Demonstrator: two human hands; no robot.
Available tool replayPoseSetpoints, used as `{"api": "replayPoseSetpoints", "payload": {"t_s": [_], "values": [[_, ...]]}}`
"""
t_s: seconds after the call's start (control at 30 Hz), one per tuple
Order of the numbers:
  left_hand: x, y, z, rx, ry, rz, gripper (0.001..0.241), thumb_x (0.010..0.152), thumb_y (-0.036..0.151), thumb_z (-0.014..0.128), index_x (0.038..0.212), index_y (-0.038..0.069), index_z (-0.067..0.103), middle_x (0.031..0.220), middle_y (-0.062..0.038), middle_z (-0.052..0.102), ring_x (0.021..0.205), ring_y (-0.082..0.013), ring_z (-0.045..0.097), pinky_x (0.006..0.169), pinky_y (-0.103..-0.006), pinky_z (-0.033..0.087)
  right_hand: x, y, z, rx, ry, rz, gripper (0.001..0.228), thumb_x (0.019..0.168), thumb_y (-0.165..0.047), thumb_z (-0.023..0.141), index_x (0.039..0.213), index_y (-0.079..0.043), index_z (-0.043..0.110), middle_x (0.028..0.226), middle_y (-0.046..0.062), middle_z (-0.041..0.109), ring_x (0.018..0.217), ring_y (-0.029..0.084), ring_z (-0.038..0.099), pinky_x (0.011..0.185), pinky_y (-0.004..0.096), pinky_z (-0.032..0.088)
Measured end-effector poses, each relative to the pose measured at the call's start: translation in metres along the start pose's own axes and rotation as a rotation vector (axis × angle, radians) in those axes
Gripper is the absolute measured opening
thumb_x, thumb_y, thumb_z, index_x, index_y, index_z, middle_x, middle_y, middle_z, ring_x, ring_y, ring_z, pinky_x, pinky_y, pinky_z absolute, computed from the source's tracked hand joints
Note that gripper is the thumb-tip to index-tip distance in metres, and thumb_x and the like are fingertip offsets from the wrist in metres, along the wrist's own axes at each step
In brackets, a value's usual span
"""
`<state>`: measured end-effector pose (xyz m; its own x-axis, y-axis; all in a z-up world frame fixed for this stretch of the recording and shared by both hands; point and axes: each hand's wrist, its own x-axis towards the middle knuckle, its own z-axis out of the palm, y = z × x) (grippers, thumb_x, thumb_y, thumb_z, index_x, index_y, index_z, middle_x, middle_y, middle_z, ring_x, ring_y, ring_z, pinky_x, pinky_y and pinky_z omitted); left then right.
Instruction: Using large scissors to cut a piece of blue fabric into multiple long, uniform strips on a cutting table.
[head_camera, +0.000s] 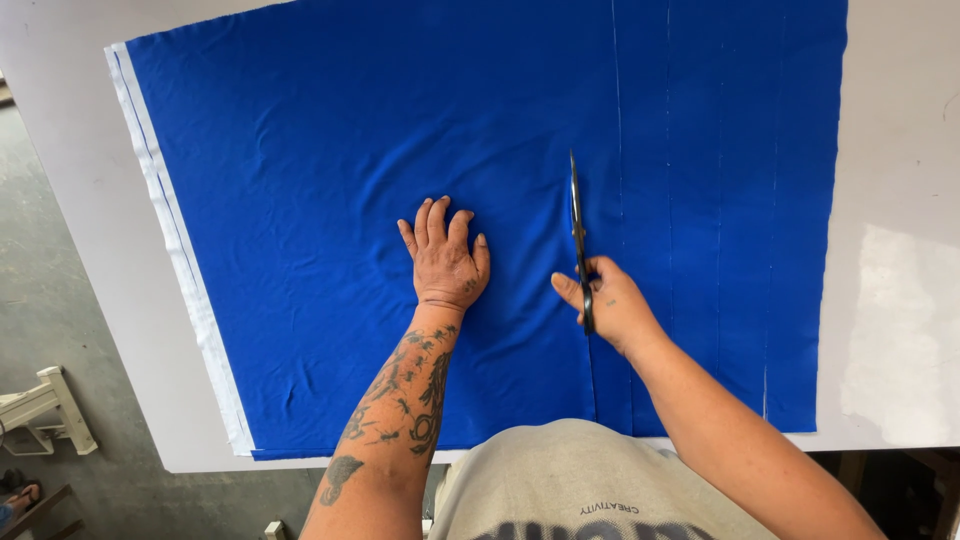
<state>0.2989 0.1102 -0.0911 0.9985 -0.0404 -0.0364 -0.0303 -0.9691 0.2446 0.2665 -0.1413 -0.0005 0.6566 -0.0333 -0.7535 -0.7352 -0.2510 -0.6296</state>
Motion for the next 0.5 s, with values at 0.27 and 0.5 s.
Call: {"api": "replayPoseSetpoints", "payload": {"t_s": [0.27, 0.5], "values": [[0.000, 0.000, 0.000, 0.011, 0.008, 0.003, 0.036, 0.097, 0.038, 0.059, 0.131, 0.026, 0.055, 0.154, -0.008, 0.044, 0.155, -0.0348, 0.034, 0.127, -0.0713, 0.016, 0.017, -0.008, 0.002, -0.021, 0.030, -0.045, 0.067, 0.092, -0.058, 0.085, 0.118, 0.002, 0.067, 0.059, 0.005, 0.064, 0.051, 0.017, 0.069, 0.057, 0.028, 0.051], [0.000, 0.001, -0.002, 0.009, 0.017, 0.014, 0.036, 0.097, 0.037, 0.058, 0.131, 0.026, 0.055, 0.154, -0.009, 0.045, 0.155, -0.0352, 0.035, 0.127, -0.0714, 0.016, 0.016, -0.013, 0.000, 0.046, 0.022, -0.041, 0.062, 0.091, -0.049, 0.088, 0.115, 0.004, 0.067, 0.058, 0.007, 0.063, 0.048, 0.016, 0.067, 0.053, 0.024, 0.050]]}}
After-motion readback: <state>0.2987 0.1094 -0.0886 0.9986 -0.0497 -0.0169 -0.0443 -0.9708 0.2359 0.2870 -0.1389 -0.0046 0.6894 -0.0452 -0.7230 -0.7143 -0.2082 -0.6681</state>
